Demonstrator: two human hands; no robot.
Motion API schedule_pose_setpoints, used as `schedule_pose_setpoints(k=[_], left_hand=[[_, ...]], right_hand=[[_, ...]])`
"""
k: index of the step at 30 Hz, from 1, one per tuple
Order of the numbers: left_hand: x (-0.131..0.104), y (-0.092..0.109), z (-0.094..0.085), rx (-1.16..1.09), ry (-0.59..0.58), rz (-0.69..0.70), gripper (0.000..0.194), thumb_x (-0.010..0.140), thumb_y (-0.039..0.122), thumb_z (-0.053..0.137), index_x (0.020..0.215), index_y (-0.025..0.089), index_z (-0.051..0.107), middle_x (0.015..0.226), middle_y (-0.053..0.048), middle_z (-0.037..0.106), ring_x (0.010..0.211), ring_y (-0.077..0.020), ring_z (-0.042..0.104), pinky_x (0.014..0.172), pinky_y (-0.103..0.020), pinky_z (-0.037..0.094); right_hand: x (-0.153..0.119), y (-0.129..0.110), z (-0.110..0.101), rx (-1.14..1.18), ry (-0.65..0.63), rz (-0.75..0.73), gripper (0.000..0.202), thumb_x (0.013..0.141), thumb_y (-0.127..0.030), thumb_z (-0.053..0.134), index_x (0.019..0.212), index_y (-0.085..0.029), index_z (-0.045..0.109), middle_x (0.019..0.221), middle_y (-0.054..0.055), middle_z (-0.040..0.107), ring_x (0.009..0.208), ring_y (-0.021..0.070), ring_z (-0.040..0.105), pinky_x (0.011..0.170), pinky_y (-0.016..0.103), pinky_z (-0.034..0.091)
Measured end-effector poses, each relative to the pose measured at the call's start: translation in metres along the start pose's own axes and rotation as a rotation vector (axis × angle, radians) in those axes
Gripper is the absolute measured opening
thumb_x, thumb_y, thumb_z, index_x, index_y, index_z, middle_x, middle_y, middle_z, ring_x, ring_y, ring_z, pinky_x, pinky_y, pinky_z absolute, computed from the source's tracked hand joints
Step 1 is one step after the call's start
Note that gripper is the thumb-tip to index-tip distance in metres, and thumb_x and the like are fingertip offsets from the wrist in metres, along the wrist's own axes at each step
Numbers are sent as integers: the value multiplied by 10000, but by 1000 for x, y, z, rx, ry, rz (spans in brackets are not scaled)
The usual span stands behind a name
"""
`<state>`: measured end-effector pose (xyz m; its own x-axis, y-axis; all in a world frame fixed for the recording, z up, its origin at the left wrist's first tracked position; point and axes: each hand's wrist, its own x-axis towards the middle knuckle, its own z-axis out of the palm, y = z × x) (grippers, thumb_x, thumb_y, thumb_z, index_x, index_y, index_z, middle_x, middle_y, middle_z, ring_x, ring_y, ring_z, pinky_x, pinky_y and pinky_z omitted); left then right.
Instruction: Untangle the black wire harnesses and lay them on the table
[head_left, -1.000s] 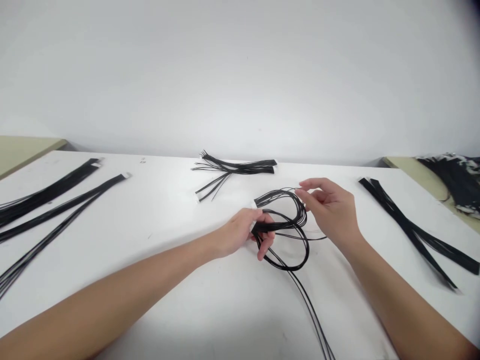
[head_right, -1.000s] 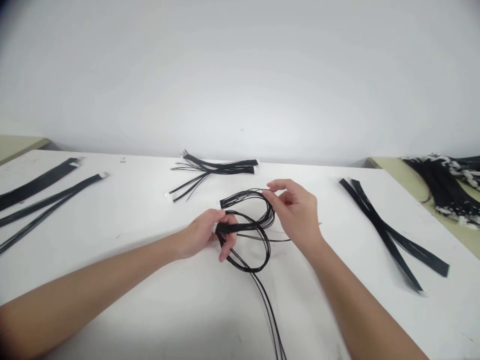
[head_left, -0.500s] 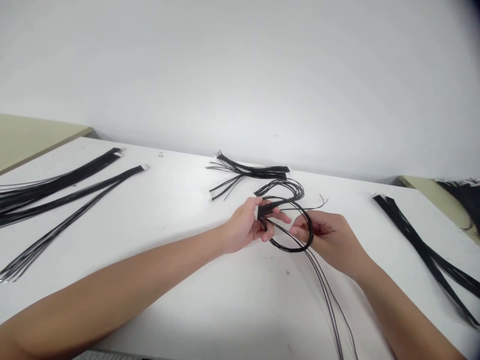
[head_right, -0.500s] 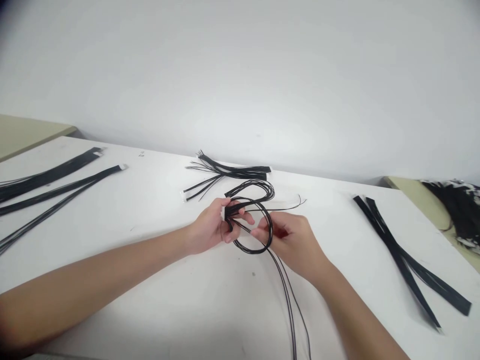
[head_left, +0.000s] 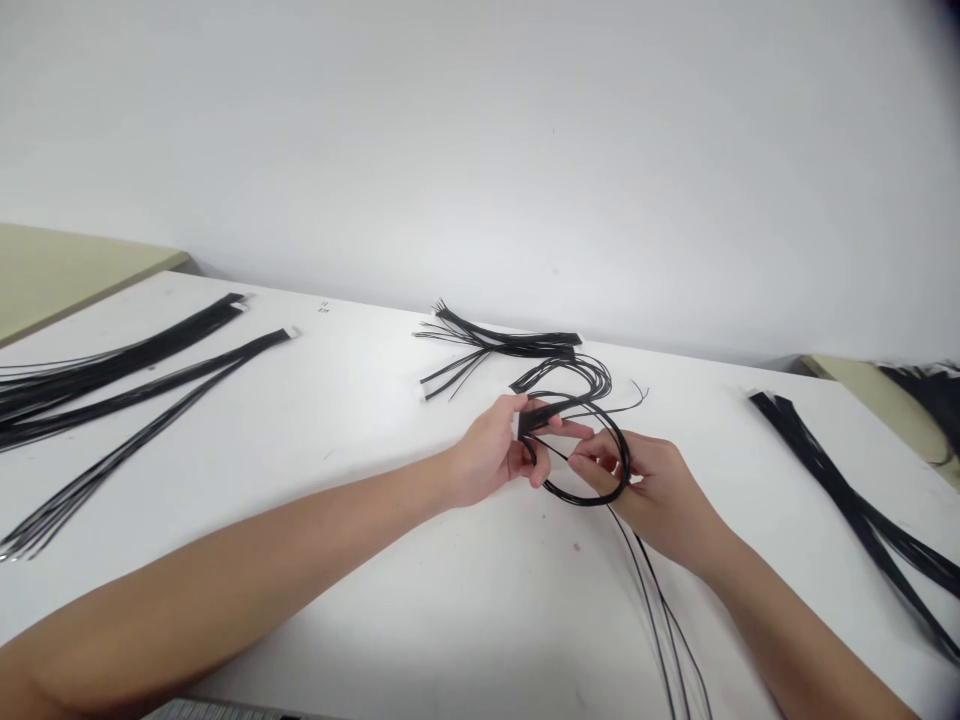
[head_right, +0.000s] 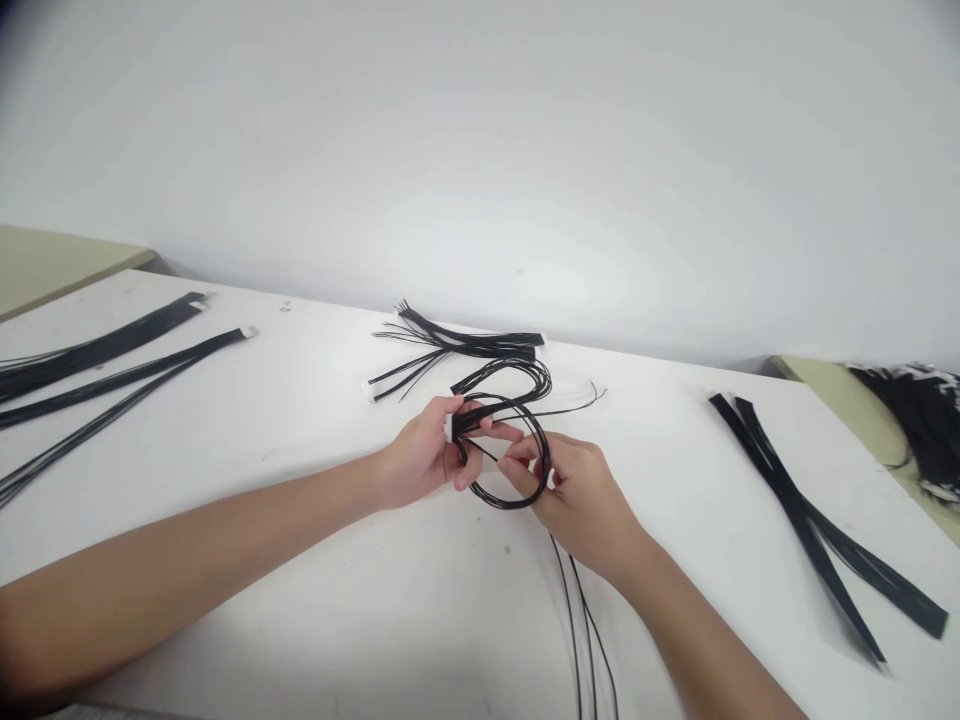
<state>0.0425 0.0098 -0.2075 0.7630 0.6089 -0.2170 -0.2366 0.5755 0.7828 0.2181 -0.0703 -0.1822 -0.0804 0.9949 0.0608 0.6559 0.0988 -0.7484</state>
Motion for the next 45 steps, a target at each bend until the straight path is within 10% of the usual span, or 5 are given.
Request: schedule_pose_setpoints(k=[7, 15, 25, 35, 45], left_hand=[[1, -1, -1, 19, 49, -25, 294, 893, 356, 295, 821, 178, 517, 817, -55, 674, 437, -109, 493, 566, -284, 382], [0, 0, 4, 74, 103, -42, 318, 896, 360, 273, 817, 173, 517, 811, -60, 662, 426, -109, 506, 584, -281, 368], [0, 0, 6, 61, 94, -31, 277, 902, 342, 287, 822, 180, 497, 718, -2, 586, 432, -128, 523, 571, -288, 354], [1, -2, 9, 134, 132, -83, 345, 915, 352, 233, 839, 174, 519, 511, -10, 547, 462, -161, 535, 635, -304, 393], [2, -3, 8, 151, 63, -43, 342, 921, 329, 229, 814, 167, 510, 544, -10, 564, 451, -151, 552, 571, -284, 379]], right_hand=[[0, -3, 3, 88, -18, 99, 307, 897, -447, 506, 732, -193, 550, 643, 13, 559, 632, 156, 538, 520, 253, 384], [1, -11, 0, 210, -74, 115, 238, 874, -391, 556, 788, -199, 667, 976, 88, 679, 1170, 264, 541, 776, 308, 468], [-3, -9, 11, 226, 64, 201, 179, 780, -344, 630, 764, -170, 666, 974, 76, 685, 519, 89, 455, 461, 238, 398], [-10, -8, 24, -235, 333, -33, 160, 865, -316, 540, 794, -223, 649, 1014, 29, 700, 659, 144, 619, 590, 271, 473], [-10, 2, 27, -339, 294, -191, 148, 878, -223, 514, 832, -250, 653, 980, -4, 706, 674, 124, 642, 551, 230, 430]])
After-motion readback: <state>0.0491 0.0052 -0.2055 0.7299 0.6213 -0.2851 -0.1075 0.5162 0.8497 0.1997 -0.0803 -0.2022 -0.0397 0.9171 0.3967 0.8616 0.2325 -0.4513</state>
